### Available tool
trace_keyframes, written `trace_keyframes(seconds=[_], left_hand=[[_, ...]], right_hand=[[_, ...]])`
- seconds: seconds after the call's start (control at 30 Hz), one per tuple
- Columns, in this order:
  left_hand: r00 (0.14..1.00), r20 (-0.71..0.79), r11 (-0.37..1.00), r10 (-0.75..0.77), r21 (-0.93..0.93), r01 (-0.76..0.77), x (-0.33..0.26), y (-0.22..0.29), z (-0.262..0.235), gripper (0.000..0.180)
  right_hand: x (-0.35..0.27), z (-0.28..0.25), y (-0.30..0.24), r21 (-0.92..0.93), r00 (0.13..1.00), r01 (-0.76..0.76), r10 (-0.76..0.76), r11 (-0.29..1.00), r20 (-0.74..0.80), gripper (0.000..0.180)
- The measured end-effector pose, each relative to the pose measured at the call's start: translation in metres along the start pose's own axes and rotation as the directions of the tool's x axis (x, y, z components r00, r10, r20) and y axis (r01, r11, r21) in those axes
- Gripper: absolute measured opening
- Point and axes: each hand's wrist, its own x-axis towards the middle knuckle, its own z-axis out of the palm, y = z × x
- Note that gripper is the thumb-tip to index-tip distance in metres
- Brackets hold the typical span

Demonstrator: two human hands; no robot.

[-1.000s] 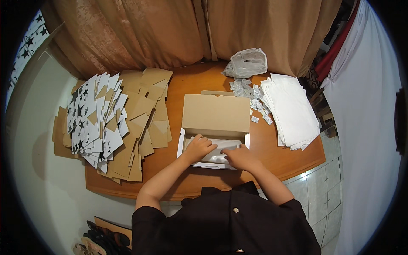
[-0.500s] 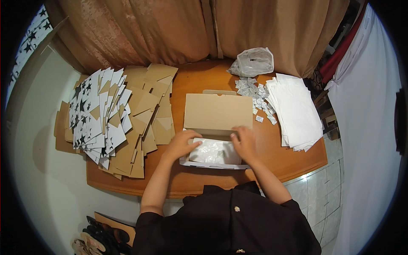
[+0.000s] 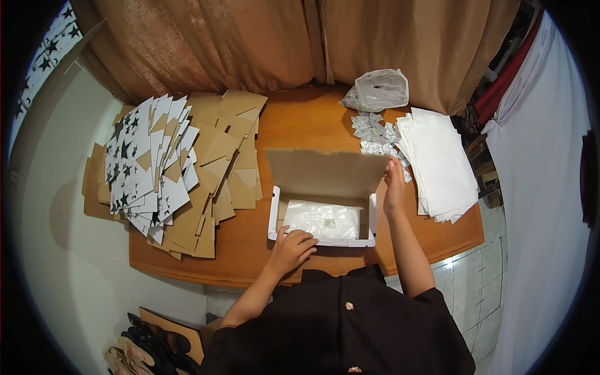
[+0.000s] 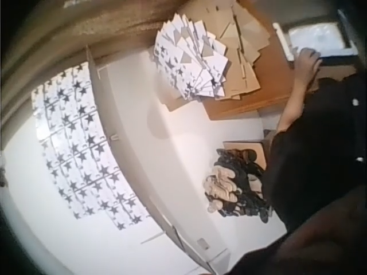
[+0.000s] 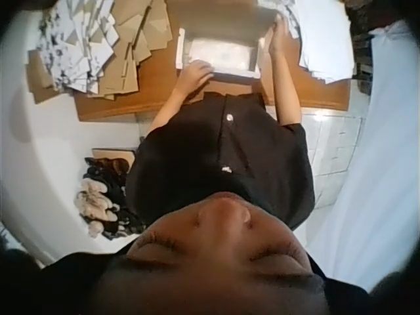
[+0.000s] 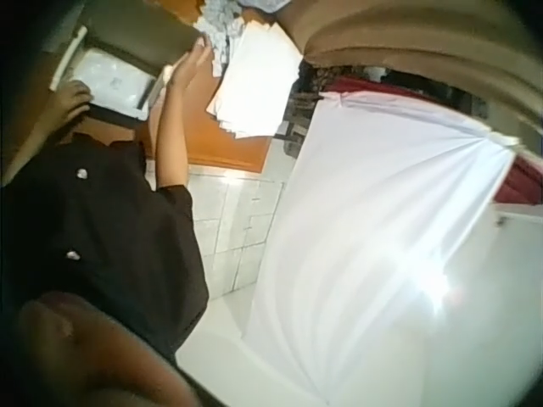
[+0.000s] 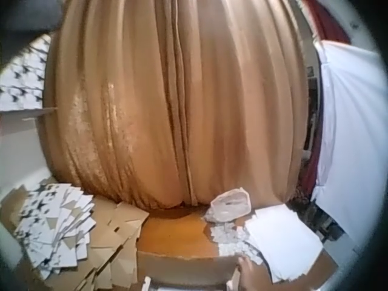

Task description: Fold cardboard shoe boxes and place them on a shelf.

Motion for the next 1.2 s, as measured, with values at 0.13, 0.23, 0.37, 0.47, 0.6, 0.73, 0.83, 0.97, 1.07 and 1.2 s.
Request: trace_keyframes(seconds=[0.13,0.23,0.37,0.47,0.6,0.73,0.83,0.97,1.07,1.2], left_hand=[[0.95,-0.312,0.97,0.003,0.231,0.073,-0.008,0.015,0.017,0.02],[0.907,-0.417,0.957,0.059,0.281,0.066,-0.016,0.017,0.029,0.017],[0.928,-0.371,0.961,0.028,0.265,0.077,-0.025,0.01,0.039,0.015],[0.93,-0.368,0.976,0.027,0.209,0.055,-0.028,0.004,0.043,0.016],[0.925,-0.377,0.968,0.051,0.247,0.048,-0.03,0.01,0.043,0.018],[0.923,-0.378,0.946,0.068,0.318,0.06,-0.034,0.01,0.044,0.018],[0.877,-0.479,0.97,0.035,0.228,0.085,-0.035,0.01,0.047,0.026],[0.869,-0.483,0.948,-0.105,0.216,0.235,-0.038,-0.001,0.04,0.054],[0.928,-0.364,0.943,-0.083,0.273,0.191,-0.036,-0.005,0.029,0.058],[0.934,-0.351,0.935,-0.063,0.306,0.178,-0.037,-0.009,0.031,0.051]], right_hand=[[-0.035,-0.011,-0.013,-0.116,0.957,0.254,-0.232,0.96,0.173,0.03],[-0.066,-0.021,-0.008,-0.446,0.916,0.342,-0.187,0.827,0.356,0.023],[-0.099,-0.031,0.011,-0.678,0.823,0.563,-0.243,0.473,0.513,0.041],[-0.113,-0.029,0.021,-0.731,0.781,0.625,-0.226,0.274,0.582,0.051],[-0.116,-0.028,0.039,-0.748,0.756,0.644,-0.284,0.161,0.59,0.047],[-0.121,-0.026,0.045,-0.737,0.749,0.653,-0.29,0.174,0.595,0.038],[-0.122,-0.03,0.05,-0.718,0.73,0.676,-0.283,0.166,0.622,0.035],[-0.119,-0.038,0.054,-0.689,0.707,0.705,-0.246,0.17,0.663,0.033],[-0.121,-0.039,0.057,-0.704,0.715,0.695,-0.253,0.15,0.652,0.032],[-0.13,-0.034,0.057,-0.7,0.71,0.699,-0.256,0.146,0.656,0.034]])
